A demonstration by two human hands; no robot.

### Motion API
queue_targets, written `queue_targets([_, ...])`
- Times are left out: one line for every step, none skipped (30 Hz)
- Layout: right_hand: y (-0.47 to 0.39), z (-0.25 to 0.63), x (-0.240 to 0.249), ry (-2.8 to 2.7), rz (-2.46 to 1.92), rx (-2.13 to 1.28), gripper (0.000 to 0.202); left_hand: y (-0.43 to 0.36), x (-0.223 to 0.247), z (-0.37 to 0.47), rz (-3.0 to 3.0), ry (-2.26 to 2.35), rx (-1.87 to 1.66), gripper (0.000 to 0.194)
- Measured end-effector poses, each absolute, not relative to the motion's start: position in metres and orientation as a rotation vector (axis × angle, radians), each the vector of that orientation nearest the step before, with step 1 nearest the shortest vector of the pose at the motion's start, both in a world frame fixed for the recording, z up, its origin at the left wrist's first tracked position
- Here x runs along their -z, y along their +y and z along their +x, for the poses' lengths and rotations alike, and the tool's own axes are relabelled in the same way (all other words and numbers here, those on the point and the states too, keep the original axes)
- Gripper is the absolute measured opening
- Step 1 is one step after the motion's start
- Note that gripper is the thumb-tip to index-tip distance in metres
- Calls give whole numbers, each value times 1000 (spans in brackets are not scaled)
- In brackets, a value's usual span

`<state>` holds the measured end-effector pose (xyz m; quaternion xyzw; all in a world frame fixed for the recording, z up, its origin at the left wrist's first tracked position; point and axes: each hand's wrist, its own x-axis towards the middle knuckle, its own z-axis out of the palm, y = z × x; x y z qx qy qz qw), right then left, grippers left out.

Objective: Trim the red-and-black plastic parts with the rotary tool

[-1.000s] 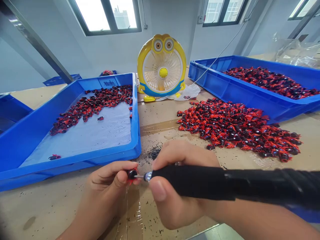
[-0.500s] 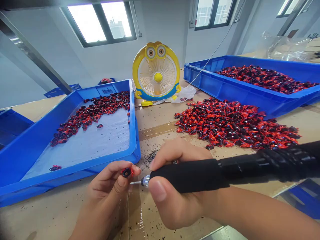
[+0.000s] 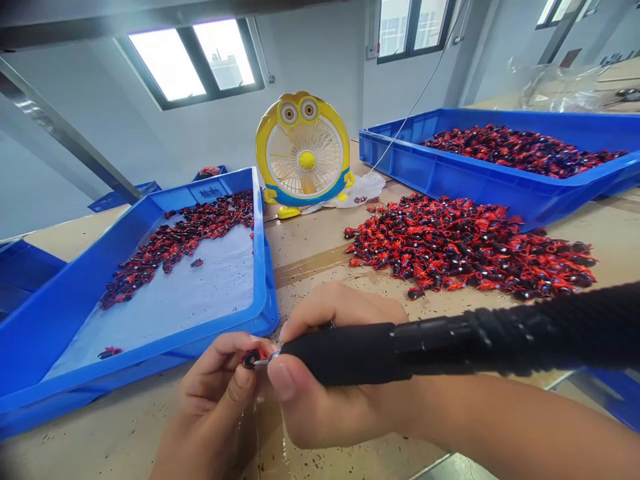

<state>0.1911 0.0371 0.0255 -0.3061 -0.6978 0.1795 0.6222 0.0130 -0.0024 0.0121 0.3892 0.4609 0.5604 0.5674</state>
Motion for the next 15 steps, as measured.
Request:
queue_targets([37, 190, -26, -1613, -717, -389, 24, -2, -12, 13, 922, 1087, -1319, 28])
queue_targets([37, 188, -26, -1614, -729, -363, 23, -2, -12, 12, 928, 1087, -1320, 30])
queue_targets([37, 186, -27, -1614, -736, -341, 22, -1, -12, 12, 931, 1087, -1321, 31])
queue_targets([36, 183, -27, -1610, -737, -321, 21, -1, -12, 12, 930, 1085, -1322, 32])
queue_targets([36, 181, -27, -1600, -735, -305, 21, -1, -12, 12, 929, 1086, -1323, 33])
queue_targets([36, 180, -26, -1589, -726, -291, 20, -1, -12, 12, 929, 1092, -1322, 33])
queue_targets([35, 179, -26, -1579, -720, -279, 19, -1, -11, 12, 933, 1102, -1321, 33])
queue_targets([34, 179, -26, -1572, -718, -268, 20, -1, -11, 11, 941, 1115, -1321, 33])
queue_targets([34, 179, -25, -1566, -723, -260, 22, -1, -11, 11, 950, 1126, -1321, 32])
queue_targets([33, 180, -25, -1570, -732, -258, 24, -1, -11, 11, 958, 1133, -1320, 31])
queue_targets([33, 182, -25, -1581, -740, -262, 27, -1, -11, 11, 965, 1136, -1319, 30])
queue_targets([33, 183, -25, -1593, -747, -272, 29, -1, -10, 11, 971, 1134, -1318, 30])
queue_targets([33, 184, -25, -1602, -751, -280, 30, -1, -10, 11, 975, 1131, -1318, 30])
queue_targets([33, 184, -25, -1606, -751, -286, 30, -2, -10, 12, 979, 1129, -1318, 31])
queue_targets([34, 185, -25, -1604, -749, -293, 29, -2, -10, 12, 981, 1129, -1319, 31])
